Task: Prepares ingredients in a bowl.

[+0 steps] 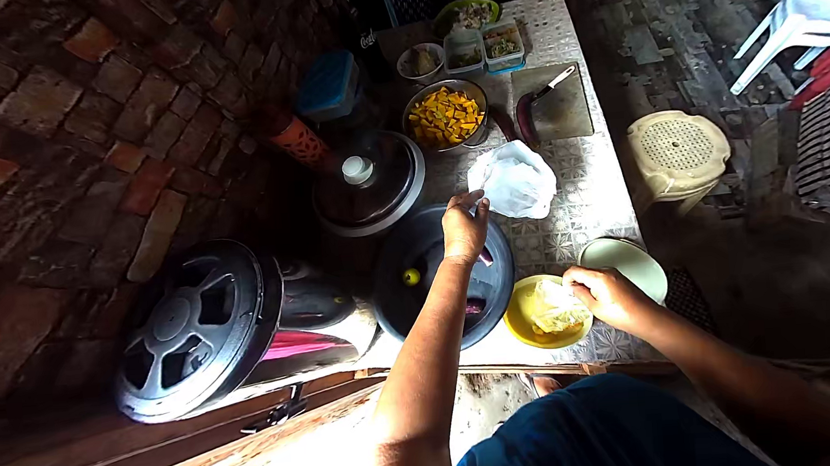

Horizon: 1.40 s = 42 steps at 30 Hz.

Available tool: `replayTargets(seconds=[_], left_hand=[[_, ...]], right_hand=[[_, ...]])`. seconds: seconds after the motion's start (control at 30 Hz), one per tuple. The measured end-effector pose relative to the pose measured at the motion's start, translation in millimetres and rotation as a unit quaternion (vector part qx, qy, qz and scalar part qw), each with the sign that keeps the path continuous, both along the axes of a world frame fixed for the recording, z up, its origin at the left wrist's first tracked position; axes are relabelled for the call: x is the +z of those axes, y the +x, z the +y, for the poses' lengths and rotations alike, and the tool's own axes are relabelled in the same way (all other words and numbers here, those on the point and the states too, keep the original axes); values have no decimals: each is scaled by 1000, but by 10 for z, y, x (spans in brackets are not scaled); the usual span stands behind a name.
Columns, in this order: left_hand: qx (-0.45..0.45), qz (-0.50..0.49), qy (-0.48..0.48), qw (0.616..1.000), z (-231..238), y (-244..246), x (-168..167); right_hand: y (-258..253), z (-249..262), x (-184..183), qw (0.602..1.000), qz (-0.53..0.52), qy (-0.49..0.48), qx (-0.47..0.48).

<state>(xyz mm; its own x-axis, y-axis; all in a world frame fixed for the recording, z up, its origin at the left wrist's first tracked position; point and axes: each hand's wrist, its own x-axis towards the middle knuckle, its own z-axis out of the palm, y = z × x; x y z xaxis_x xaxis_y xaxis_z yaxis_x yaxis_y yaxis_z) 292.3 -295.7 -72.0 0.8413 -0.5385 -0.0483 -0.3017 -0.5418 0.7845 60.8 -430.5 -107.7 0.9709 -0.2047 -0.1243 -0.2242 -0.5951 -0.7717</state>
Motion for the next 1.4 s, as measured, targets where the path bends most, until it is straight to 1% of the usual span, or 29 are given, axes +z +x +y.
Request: replayTargets(seconds=[0.1, 0.17, 0.23, 0.27, 0.37, 0.47, 0.53, 0.63, 0.7, 0.8, 0.83, 0.9, 0.97, 1.03, 1.1, 1.17, 1.23, 1.3, 1.33, 1.4], left_hand=[[34, 3, -55, 998, -55, -33, 35], [57, 15, -65, 996, -87, -59, 49], [74, 2, -48, 996, -112, -63, 39], [83, -8, -39, 996, -118, -57, 32], [108, -24, -30, 993, -91, -56, -3], [110, -15, -11, 994, -59, -59, 13], [93, -29, 5, 995, -44, -82, 27], [51, -66, -5, 997, -10, -101, -9], [12, -91, -17, 996, 41, -94, -55], [-47, -118, -21, 992, 110, -66, -84], [-58, -130, -30, 989, 128, -68, -104], [-80, -152, -49, 984, 150, -79, -123], [-109, -178, -39, 977, 148, -90, -100], [-143, -183, -17, 973, 153, -88, -66], [-169, -174, -9, 970, 174, -71, -47], [-174, -161, 2, 971, 181, -44, -1], [-132, -139, 14, 981, 161, -57, 69], [-70, -118, 7, 990, 132, -71, 96], [-48, -114, 4, 992, 120, -76, 94], [-32, -96, 14, 995, 111, -98, 102]], right_hand=[[14, -30, -19, 1000, -18, 14, -6], [20, -37, -9, 1000, 5, 14, 8], [20, -43, -1, 999, 31, 25, 16], [21, -45, -2, 999, 24, 36, 10], [28, -66, 56, 996, -22, 79, -16], [90, -151, 192, 994, -62, 85, -21], [119, -186, 242, 996, -53, 71, -6], [121, -135, 178, 998, 22, 38, 34], [112, -49, 90, 997, 64, 23, 42], [114, 26, 27, 999, 27, 26, 13], [122, 29, 52, 999, 32, 22, 15], [151, -1, 104, 996, 79, 2, 42], [170, -61, 129, 993, 101, -5, 55], [162, -128, 155, 997, 64, 27, 33], [170, -204, 216, 997, -22, 69, 1], [248, -289, 396, 990, -106, 81, -33], [365, -354, 615, 981, -167, 63, -73], [536, -376, 754, 970, -210, 19, -118], [653, -375, 777, 964, -228, -14, -137], [961, -372, 714, 952, -244, -86, -162]])
